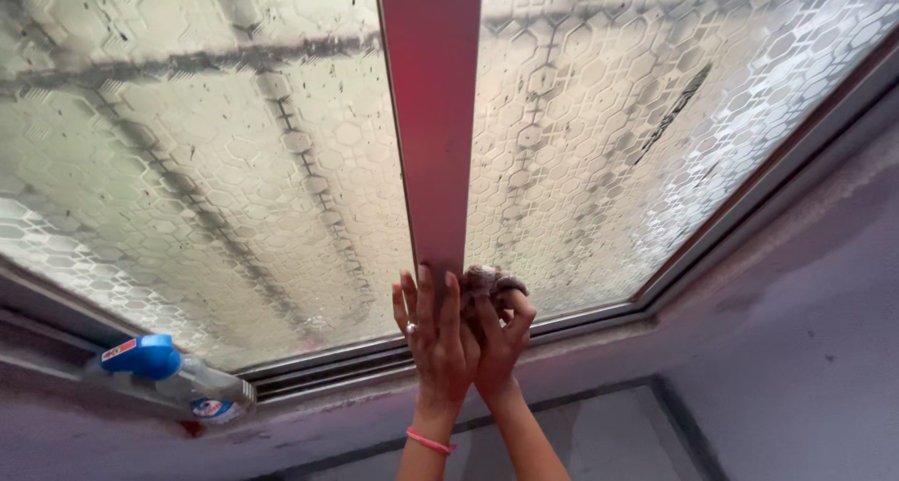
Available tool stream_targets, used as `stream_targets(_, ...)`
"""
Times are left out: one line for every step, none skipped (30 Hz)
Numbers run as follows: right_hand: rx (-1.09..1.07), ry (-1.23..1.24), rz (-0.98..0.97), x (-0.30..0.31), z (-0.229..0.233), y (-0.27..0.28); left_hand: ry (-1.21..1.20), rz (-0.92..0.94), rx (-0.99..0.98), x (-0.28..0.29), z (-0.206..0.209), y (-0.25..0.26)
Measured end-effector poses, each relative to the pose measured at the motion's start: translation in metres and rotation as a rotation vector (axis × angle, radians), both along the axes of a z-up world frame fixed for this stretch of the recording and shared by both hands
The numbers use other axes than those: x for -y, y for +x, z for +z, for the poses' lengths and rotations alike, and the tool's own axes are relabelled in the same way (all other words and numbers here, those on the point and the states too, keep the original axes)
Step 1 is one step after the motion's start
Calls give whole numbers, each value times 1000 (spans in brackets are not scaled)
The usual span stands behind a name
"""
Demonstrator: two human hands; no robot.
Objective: The person wipes a window pane and its frame with a cloth.
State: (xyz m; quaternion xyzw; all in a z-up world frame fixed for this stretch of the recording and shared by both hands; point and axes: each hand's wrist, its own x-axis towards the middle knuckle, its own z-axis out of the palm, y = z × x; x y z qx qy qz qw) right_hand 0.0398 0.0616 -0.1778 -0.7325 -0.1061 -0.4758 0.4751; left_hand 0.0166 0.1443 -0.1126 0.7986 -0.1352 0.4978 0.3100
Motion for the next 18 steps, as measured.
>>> stream_targets(10,-1,-5,2,7,2,-9,32,-5,3,1,0)
stream_targets(51,-21,-13,3,14,1,-10,28,5,7,2,1)
stream_targets(87,-42,-19,6,21,-1,-3,80,26,12,2,0)
stream_targets(91,-45,-21,10,28,-1,4,132,46,16,2,1)
stream_targets(64,-80,-29,16,34,-2,1,133,46,21,3,2)
stream_targets(37,-115,-37,21,40,-2,-6,151,50,25,4,3)
stream_targets(37,-120,-32,26,46,-2,-14,173,52,31,4,4)
stream_targets(59,-155,-34,31,51,0,-19,177,51,35,5,6)
stream_targets(80,-191,-36,37,55,0,-24,179,53,39,6,7)
stream_targets(79,-197,-30,43,58,0,-28,182,56,43,7,8)
stream_targets(87,-225,-39,50,61,2,-33,185,56,48,8,9)
stream_targets(95,-252,-48,57,62,4,-23,204,54,54,9,8)
stream_targets(96,-256,-45,65,61,5,-13,222,50,60,10,9)
stream_targets(86,-244,-29,74,59,8,-17,225,50,66,10,10)
stream_targets(75,-232,-13,84,56,11,-14,202,34,72,10,11)
stream_targets(75,-236,-11,94,51,16,-12,179,19,79,9,13)
stream_targets(84,-217,-27,105,47,22,-15,181,17,87,8,14)
stream_targets(94,-198,-44,117,41,26,-7,188,-25,95,7,15)
